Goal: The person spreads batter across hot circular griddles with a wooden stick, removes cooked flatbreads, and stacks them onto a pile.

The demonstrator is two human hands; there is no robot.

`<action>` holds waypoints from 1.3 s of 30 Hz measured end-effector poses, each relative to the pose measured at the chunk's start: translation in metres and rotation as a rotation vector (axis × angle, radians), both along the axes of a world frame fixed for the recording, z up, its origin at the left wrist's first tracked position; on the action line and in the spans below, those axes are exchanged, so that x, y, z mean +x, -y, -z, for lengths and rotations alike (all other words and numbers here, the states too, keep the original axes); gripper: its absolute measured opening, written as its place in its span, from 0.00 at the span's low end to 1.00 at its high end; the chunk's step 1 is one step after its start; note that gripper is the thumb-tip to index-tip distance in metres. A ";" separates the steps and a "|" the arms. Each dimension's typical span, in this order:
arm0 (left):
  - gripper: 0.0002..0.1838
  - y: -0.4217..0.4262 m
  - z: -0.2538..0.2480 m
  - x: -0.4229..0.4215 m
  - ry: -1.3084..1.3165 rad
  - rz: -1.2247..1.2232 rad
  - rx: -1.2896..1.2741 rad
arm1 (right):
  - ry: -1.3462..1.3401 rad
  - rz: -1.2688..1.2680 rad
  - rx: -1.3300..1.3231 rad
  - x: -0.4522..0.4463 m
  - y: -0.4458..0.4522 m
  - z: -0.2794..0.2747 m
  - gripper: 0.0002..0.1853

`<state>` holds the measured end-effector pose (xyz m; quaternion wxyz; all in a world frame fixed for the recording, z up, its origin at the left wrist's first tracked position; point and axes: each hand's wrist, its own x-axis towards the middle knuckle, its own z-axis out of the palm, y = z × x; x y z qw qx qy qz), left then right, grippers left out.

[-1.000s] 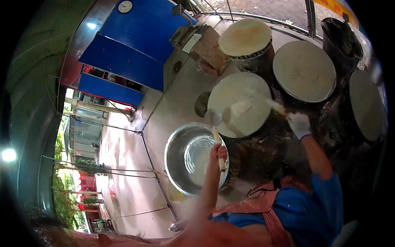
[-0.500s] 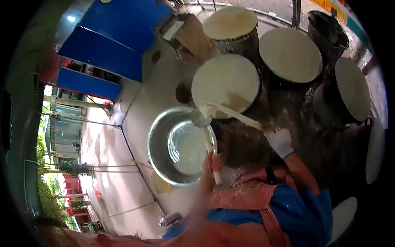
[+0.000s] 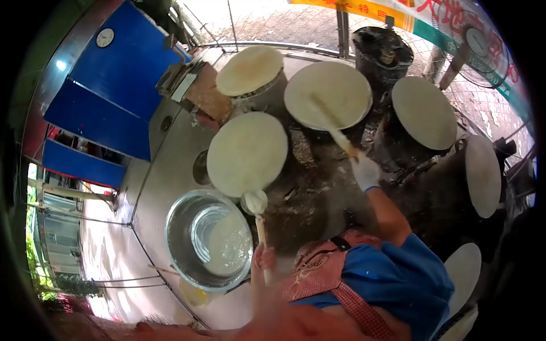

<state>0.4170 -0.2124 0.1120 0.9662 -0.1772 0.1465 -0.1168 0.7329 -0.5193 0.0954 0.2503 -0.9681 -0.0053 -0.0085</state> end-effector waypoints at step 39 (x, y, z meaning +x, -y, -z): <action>0.16 0.036 -0.022 0.058 -0.259 0.138 -0.027 | 0.302 -0.727 -0.261 0.257 -0.026 -0.034 0.09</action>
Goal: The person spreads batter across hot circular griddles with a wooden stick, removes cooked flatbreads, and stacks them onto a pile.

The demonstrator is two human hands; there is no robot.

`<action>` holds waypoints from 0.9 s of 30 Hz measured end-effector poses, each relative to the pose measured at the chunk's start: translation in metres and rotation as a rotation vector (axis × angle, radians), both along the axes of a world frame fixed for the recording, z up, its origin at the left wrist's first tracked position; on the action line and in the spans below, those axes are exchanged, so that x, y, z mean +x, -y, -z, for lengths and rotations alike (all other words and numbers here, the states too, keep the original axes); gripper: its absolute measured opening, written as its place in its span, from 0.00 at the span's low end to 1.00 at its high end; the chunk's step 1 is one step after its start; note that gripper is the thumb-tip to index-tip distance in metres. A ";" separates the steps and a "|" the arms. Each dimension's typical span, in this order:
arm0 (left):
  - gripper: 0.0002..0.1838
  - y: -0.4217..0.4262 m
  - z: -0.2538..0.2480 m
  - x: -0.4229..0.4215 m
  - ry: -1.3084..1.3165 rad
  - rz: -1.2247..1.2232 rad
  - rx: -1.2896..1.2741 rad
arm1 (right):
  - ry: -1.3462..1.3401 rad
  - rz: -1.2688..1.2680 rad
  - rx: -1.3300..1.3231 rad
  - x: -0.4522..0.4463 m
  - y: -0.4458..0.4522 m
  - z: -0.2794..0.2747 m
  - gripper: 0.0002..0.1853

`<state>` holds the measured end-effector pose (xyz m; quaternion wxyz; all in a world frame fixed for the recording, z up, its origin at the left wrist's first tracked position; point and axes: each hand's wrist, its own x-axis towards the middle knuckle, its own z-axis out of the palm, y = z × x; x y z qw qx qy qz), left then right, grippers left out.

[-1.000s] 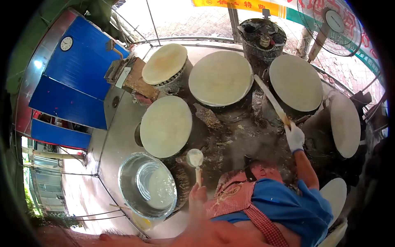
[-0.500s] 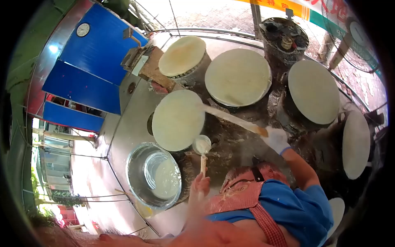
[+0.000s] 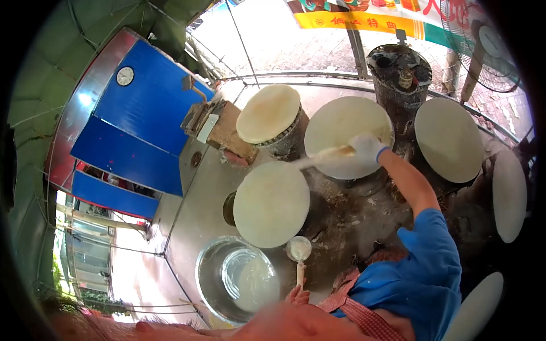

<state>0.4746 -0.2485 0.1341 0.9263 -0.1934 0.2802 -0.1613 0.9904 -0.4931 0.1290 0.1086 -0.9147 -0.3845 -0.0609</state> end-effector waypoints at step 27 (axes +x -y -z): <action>0.19 0.086 0.007 0.101 -0.160 -0.321 0.277 | 0.294 0.006 -0.274 0.298 -0.198 -0.285 0.12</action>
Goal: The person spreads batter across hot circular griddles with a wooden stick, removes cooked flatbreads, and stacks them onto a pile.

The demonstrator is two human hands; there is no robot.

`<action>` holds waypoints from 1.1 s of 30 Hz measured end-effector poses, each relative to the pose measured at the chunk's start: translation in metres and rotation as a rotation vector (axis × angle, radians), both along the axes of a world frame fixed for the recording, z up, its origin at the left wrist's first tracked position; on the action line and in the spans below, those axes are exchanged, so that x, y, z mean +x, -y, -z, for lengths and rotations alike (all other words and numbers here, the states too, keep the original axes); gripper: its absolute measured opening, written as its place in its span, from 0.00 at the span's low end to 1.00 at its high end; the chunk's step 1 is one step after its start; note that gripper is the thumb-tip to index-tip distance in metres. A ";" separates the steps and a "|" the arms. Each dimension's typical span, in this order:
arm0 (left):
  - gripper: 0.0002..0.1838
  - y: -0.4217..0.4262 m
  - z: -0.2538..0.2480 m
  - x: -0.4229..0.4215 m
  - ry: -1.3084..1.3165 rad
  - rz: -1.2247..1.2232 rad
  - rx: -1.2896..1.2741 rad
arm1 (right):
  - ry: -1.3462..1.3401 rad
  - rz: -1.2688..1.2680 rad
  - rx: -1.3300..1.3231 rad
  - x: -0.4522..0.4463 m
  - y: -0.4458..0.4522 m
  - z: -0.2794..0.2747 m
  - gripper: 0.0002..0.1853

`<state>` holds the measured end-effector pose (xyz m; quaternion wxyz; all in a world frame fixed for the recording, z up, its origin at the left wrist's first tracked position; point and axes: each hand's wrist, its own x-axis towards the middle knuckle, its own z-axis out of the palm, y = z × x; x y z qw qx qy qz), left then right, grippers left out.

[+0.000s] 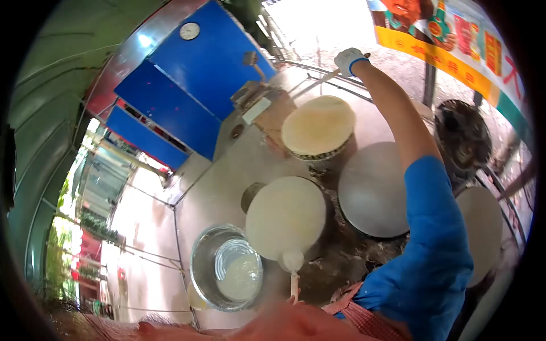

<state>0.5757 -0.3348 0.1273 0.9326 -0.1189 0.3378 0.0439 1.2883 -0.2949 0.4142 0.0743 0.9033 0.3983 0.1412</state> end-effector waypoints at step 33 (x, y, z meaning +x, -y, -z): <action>0.15 -0.030 -0.026 -0.082 0.342 -0.759 -0.125 | -0.874 -0.254 0.821 -0.172 -0.102 0.344 0.22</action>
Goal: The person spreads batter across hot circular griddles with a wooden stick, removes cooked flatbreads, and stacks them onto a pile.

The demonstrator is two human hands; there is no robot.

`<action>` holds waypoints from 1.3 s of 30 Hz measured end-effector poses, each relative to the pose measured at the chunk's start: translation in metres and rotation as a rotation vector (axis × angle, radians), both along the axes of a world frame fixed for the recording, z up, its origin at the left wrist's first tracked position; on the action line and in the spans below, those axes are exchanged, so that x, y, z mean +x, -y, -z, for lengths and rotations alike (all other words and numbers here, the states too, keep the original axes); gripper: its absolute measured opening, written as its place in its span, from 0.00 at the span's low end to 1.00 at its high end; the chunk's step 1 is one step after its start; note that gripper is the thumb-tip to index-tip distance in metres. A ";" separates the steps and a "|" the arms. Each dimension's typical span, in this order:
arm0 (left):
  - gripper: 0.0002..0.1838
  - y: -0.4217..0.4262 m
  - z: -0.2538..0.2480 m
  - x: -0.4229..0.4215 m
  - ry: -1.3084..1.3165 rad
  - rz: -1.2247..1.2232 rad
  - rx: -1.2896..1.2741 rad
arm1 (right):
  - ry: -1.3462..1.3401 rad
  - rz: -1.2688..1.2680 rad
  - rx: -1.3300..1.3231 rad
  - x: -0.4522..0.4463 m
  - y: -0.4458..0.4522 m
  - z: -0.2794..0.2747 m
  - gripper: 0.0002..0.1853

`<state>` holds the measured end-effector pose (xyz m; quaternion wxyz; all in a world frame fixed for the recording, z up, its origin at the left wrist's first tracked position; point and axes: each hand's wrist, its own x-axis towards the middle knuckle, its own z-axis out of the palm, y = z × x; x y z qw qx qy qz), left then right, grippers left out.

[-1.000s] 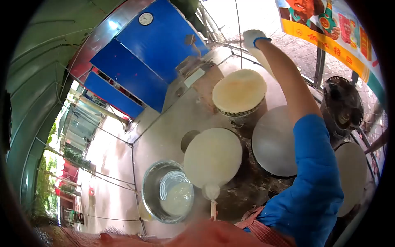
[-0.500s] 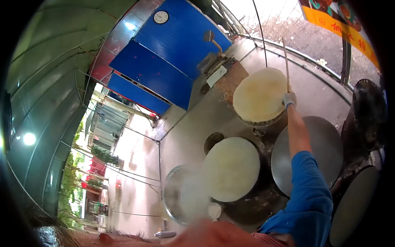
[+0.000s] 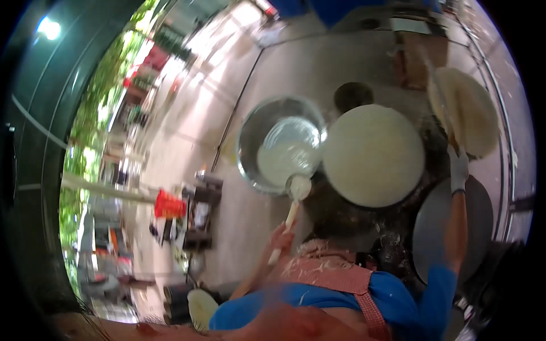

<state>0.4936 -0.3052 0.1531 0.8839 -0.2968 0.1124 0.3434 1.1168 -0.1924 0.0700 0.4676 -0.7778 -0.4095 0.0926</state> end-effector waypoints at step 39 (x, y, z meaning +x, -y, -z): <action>0.25 -0.244 -0.199 -0.227 -0.116 0.474 0.811 | 0.254 -0.352 0.140 -0.540 -0.014 -0.157 0.19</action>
